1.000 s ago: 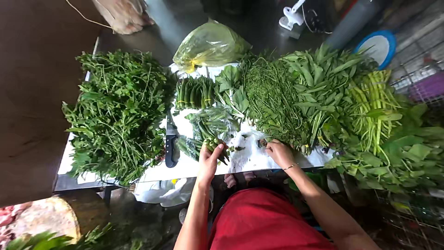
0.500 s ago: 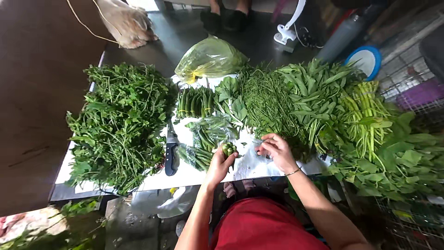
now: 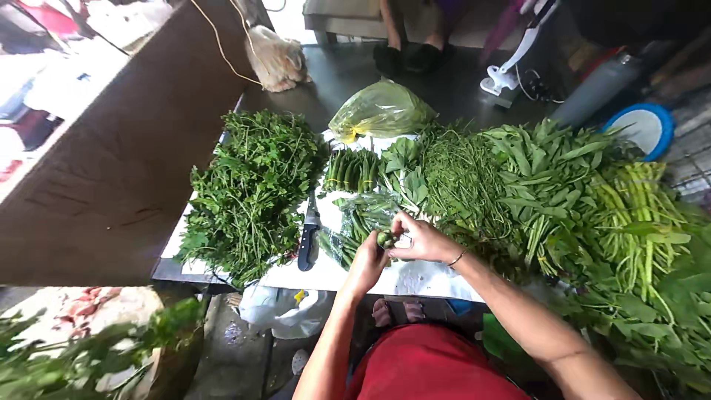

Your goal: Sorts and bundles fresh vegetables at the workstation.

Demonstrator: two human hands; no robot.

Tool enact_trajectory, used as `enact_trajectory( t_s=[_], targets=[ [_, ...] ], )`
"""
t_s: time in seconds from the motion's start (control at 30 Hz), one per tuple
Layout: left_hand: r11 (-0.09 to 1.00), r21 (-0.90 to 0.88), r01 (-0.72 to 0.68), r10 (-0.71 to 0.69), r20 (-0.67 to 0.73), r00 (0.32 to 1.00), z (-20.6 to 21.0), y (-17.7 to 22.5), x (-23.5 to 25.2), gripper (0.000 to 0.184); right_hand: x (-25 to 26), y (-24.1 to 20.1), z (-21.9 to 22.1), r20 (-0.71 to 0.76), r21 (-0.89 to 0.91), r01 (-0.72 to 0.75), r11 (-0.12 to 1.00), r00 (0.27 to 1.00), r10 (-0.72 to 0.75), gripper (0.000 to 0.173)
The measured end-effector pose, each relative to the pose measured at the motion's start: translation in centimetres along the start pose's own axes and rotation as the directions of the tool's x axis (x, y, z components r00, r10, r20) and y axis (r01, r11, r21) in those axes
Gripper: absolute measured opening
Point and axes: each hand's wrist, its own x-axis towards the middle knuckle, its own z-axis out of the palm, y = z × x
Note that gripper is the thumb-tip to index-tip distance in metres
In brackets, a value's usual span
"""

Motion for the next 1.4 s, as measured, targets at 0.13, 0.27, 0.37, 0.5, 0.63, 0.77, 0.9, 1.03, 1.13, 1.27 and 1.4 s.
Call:
enact_trajectory(
  t_s=[0.13,0.27,0.37,0.5,0.63,0.77,0.9,1.03,1.13,1.27,1.4],
  targets=[
    [0.992,-0.115,0.044,-0.059,-0.128,0.990,-1.4,-0.6,0.0,0.035,-2.9,-1.1,1.3,0.144,-0.132,0.152,0.979,0.981,-0.133,0.038],
    [0.901,-0.430,0.052,-0.135,-0.164,0.977,-2.1,0.1,0.0,0.029,-6.0,-3.5,3.3,0.010,0.314,0.617,0.721,0.758,-0.653,0.026],
    [0.724,-0.688,-0.057,-0.128,-0.215,0.968,-2.2,1.2,-0.5,0.023,-7.1,-4.7,3.8,-0.236,0.836,0.445,0.321,0.820,-0.522,0.027],
    [0.677,-0.709,-0.198,-0.031,-0.296,0.955,-2.8,4.1,-1.3,0.036,-5.5,-3.9,4.3,-0.384,0.919,0.358,-0.166,0.908,-0.165,0.051],
    [0.927,-0.332,-0.176,0.124,-0.172,0.977,-3.5,5.1,-1.8,0.063,-3.4,-2.4,4.2,-0.372,0.924,0.375,0.080,0.927,-0.047,0.065],
    [0.999,-0.032,-0.035,0.035,0.021,0.999,-3.4,5.2,-1.9,0.080,-1.9,-2.8,1.7,-0.353,0.605,0.385,0.697,0.914,-0.198,0.081],
    [0.996,0.060,0.062,-0.069,0.126,0.990,-2.7,5.4,-1.5,0.089,-1.5,-4.7,0.3,-0.251,0.040,0.319,0.947,0.920,-0.300,0.053],
    [0.994,-0.053,0.099,-0.088,0.180,0.980,-2.2,4.2,-0.9,0.093,-0.8,-4.5,0.0,-0.153,-0.003,0.241,0.970,0.959,-0.239,0.025],
    [0.980,-0.112,0.162,-0.142,0.171,0.975,-1.8,2.7,-0.4,0.071,0.0,-3.3,-0.3,-0.110,0.095,0.090,0.991,0.991,-0.079,0.026],
    [0.969,-0.124,0.215,-0.185,0.216,0.959,-1.4,2.2,0.2,0.040,0.1,-2.7,-2.5,-0.110,0.226,0.038,0.973,0.994,-0.013,0.044],
    [0.943,-0.260,0.209,-0.156,0.211,0.965,-0.6,1.8,0.7,0.035,0.4,-2.4,-2.4,-0.174,-0.010,0.243,0.970,0.955,-0.240,0.060]
  ],
)
